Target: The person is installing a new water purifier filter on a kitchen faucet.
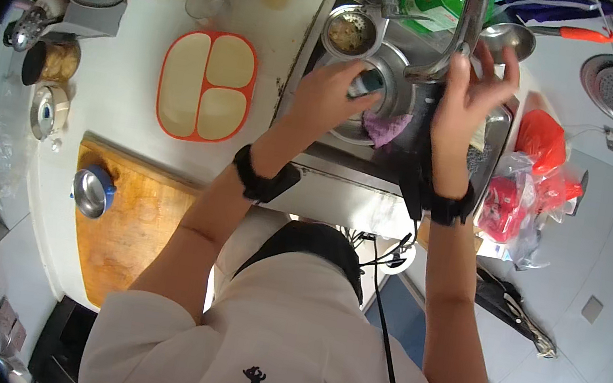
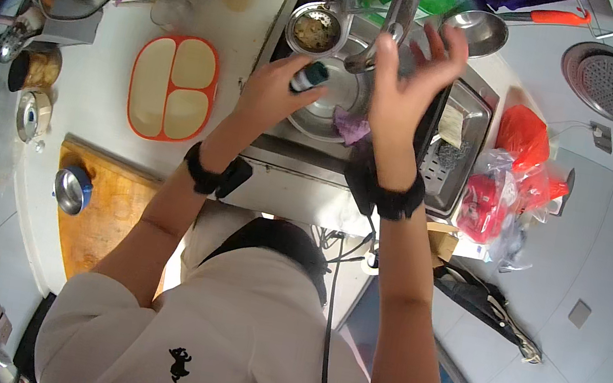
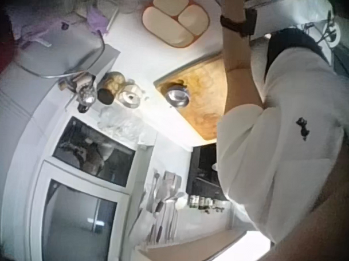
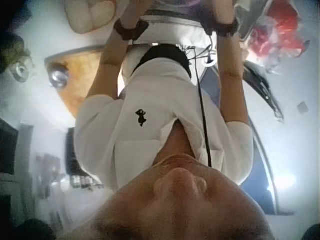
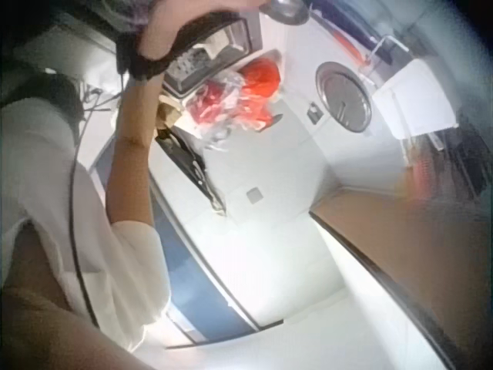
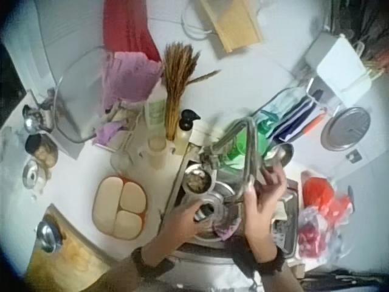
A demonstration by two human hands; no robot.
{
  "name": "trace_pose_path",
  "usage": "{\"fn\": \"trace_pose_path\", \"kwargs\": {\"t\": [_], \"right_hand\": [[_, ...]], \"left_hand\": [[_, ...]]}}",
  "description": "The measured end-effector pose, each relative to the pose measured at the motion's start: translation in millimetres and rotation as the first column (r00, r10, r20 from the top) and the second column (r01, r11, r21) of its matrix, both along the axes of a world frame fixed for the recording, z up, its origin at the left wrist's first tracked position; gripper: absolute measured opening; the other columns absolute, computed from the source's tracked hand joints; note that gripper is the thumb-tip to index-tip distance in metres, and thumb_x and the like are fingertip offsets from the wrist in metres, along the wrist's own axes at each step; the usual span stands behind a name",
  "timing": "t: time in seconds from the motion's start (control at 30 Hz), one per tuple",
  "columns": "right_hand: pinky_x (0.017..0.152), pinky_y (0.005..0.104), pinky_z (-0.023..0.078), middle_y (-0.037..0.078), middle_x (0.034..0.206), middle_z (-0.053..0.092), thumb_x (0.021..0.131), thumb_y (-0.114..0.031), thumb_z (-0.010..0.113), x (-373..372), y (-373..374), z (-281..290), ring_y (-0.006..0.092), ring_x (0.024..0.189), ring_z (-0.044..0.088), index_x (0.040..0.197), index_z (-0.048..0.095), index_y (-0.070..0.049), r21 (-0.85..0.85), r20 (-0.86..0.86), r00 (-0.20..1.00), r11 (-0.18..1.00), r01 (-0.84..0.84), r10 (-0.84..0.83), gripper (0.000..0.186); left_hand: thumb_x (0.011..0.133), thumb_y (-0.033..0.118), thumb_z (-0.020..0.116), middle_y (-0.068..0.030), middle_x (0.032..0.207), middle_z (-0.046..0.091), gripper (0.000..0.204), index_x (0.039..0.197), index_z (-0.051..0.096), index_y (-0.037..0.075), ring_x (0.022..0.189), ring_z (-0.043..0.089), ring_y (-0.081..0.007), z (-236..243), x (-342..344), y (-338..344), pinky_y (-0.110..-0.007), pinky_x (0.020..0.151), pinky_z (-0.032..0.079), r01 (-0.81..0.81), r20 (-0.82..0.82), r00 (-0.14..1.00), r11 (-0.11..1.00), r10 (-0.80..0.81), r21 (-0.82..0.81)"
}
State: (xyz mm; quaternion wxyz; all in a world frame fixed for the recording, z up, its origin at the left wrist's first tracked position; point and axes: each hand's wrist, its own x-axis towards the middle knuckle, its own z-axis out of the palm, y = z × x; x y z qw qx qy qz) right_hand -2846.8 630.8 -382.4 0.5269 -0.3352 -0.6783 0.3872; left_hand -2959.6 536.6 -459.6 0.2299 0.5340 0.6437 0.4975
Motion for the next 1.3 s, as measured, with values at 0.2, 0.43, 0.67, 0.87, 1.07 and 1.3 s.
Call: {"fn": "trace_pose_path", "kwargs": {"t": [0.2,0.43,0.67,0.87,1.07,1.3], "right_hand": [[0.049,0.0260,0.037,0.004,0.061,0.044,0.080,-0.036,0.063,49.6,-77.6,13.7,0.0116,0.054,0.042,0.077,0.047,-0.003,-0.286,0.421,0.843,0.931,-0.226,0.334,0.036],[0.041,0.0313,0.034,0.011,0.051,0.040,0.079,-0.028,0.060,44.8,-108.7,64.4,0.0258,0.043,0.039,0.059,0.046,0.000,0.020,0.448,0.856,0.954,-0.299,0.259,0.038],[0.039,0.0321,0.037,0.009,0.056,0.045,0.076,-0.034,0.059,60.0,-96.7,83.2,0.0259,0.043,0.047,0.061,0.048,-0.001,0.327,0.472,0.753,0.702,-0.633,0.459,0.038],[0.047,0.0333,0.044,0.010,0.064,0.049,0.083,-0.046,0.048,69.9,-97.8,107.3,0.0264,0.056,0.054,0.060,0.046,-0.002,0.404,0.710,0.572,0.427,-0.809,0.411,0.049],[0.052,0.0300,0.048,0.005,0.068,0.048,0.065,-0.037,0.061,77.6,-95.1,121.9,0.0196,0.057,0.055,0.061,0.048,-0.007,0.420,0.793,0.544,0.402,-0.814,0.274,0.033],[0.044,0.0334,0.043,0.008,0.052,0.050,0.073,-0.034,0.063,66.1,-126.7,105.3,0.0267,0.047,0.056,0.078,0.054,-0.005,-0.013,0.787,0.594,0.967,-0.255,0.167,0.031]], "left_hand": [[0.066,0.019,0.073,-0.0093,0.082,0.061,0.034,0.090,0.053,0.007,0.074,0.060,-0.0289,80.8,8.3,-62.4,-0.036,0.060,0.048,0.084,-0.175,0.980,0.994,-0.096,-0.072],[0.064,0.014,0.072,-0.0082,0.074,0.058,0.028,0.080,0.051,0.006,0.065,0.057,-0.0266,132.4,18.0,-91.6,-0.034,0.054,0.046,0.163,-0.253,0.957,0.984,-0.139,0.076],[0.060,0.014,0.072,-0.0129,0.067,0.056,0.029,0.078,0.053,0.001,0.060,0.054,-0.0312,153.6,16.3,-95.4,-0.034,0.053,0.043,0.496,0.049,0.865,0.865,-0.500,0.082],[0.064,0.025,0.072,-0.0035,0.057,0.054,0.034,0.080,0.058,-0.001,0.054,0.053,-0.0090,151.0,6.3,-79.5,-0.027,0.044,0.043,0.894,0.472,0.436,0.426,-0.766,-0.135],[0.067,0.022,0.070,-0.0054,0.064,0.059,0.030,0.084,0.058,0.000,0.057,0.056,-0.0135,134.4,20.2,-82.8,-0.028,0.049,0.045,0.905,0.455,0.340,0.418,-0.823,0.080],[0.063,0.016,0.073,-0.0091,0.082,0.058,0.038,0.093,0.054,0.003,0.071,0.057,-0.0285,132.1,40.1,-104.7,-0.037,0.061,0.048,0.154,-0.433,0.896,0.982,-0.094,0.106]]}}
